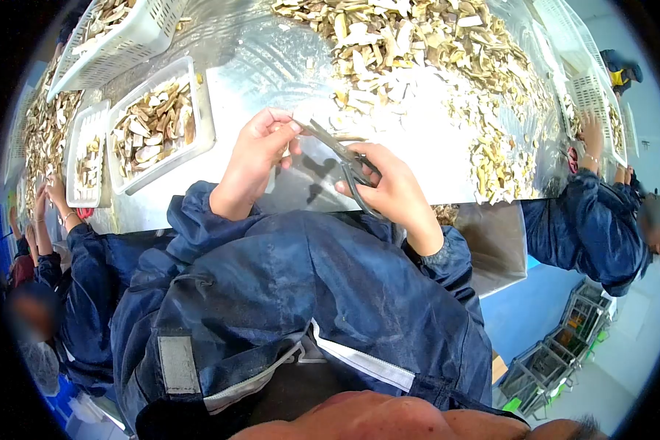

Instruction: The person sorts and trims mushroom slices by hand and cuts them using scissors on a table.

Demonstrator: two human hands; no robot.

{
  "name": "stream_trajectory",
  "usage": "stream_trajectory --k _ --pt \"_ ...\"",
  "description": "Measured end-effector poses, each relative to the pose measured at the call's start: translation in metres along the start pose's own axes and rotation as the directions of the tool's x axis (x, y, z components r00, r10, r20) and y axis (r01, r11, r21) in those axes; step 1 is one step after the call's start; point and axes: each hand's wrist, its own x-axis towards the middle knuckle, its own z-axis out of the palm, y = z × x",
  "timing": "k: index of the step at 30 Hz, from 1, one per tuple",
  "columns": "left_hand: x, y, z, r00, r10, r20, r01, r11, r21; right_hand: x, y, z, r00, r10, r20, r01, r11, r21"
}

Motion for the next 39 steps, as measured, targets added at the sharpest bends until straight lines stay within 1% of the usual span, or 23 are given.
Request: stream_trajectory --k 1,3,4,7,8,9,10,11,12,15,18,21,24,27,30,33,39 --pt "0.001 -0.002 -0.001 1.0 -0.015 0.006 0.015 1.0 -0.021 0.002 -0.002 0.001 1.0 0.009 0.018 -0.009 1.0 0.008" --pt "-0.001 0.001 0.002 1.0 -0.031 -0.001 0.031 0.998 -0.055 0.004 0.002 0.007 0.999 -0.041 -0.016 0.042 0.996 0.078" --pt "-0.001 0.001 0.001 0.999 -0.038 0.02 0.04 0.995 -0.086 0.006 0.003 0.011 0.997 -0.078 -0.026 0.08 0.99 0.118" --pt "0.0 -0.003 -0.004 0.999 -0.03 0.033 0.034 0.987 -0.154 0.009 0.0 0.014 0.999 -0.009 0.032 0.005 0.991 0.135" --pt "-0.001 -0.003 -0.004 0.999 -0.03 0.029 0.034 0.985 -0.169 0.009 -0.009 0.014 1.0 -0.019 0.002 0.019 0.997 0.079" --pt "-0.001 -0.003 -0.005 0.999 -0.036 0.032 0.041 0.985 -0.165 0.009 -0.002 0.016 0.999 -0.008 0.037 0.003 0.991 0.134" --pt "0.0 -0.004 -0.007 0.998 -0.046 0.044 0.052 0.985 -0.165 0.009 -0.012 0.013 0.999 -0.002 0.053 -0.001 0.998 0.055" --pt "0.0 -0.005 -0.009 0.998 -0.045 0.045 0.052 0.984 -0.169 0.008 -0.013 0.015 0.998 0.008 0.056 -0.013 0.996 0.091" --pt "0.001 -0.007 -0.01 0.997 -0.049 0.055 0.058 0.983 -0.172 0.007 -0.014 0.016 0.998 0.026 0.054 -0.032 0.991 0.126" --pt "0.002 -0.01 -0.012 0.997 -0.046 0.07 0.058 0.981 -0.186 0.008 -0.02 0.017 0.998 0.037 0.054 -0.044 0.99 0.137" --pt "0.001 -0.006 -0.013 0.996 -0.064 0.063 0.074 0.982 -0.175 0.008 -0.024 0.017 0.997 0.054 0.063 -0.061 0.993 0.103" --pt "-0.001 -0.004 -0.014 0.996 -0.073 0.06 0.082 0.98 -0.179 0.008 -0.017 0.022 0.998 0.046 0.049 -0.053 0.986 0.158" --pt "-0.003 -0.003 -0.015 0.995 -0.077 0.06 0.087 0.978 -0.188 0.007 -0.02 0.024 0.997 0.051 0.05 -0.058 0.986 0.154" --pt "-0.004 -0.002 -0.016 0.995 -0.074 0.061 0.085 0.977 -0.196 0.008 -0.02 0.026 0.998 0.043 0.049 -0.052 0.98 0.19" --pt "-0.004 -0.003 -0.016 0.995 -0.074 0.067 0.086 0.977 -0.196 0.007 -0.031 0.023 0.998 0.043 0.055 -0.048 0.994 0.094" --pt "-0.002 -0.008 -0.019 0.994 -0.089 0.07 0.101 0.976 -0.192 0.007 -0.023 0.023 0.997 0.033 0.07 -0.04 0.993 0.111" --pt "-0.007 -0.006 -0.023 0.984 -0.169 0.057 0.177 0.959 -0.219 0.009 -0.019 0.023 0.993 -0.093 0.073 0.097 0.994 -0.051"
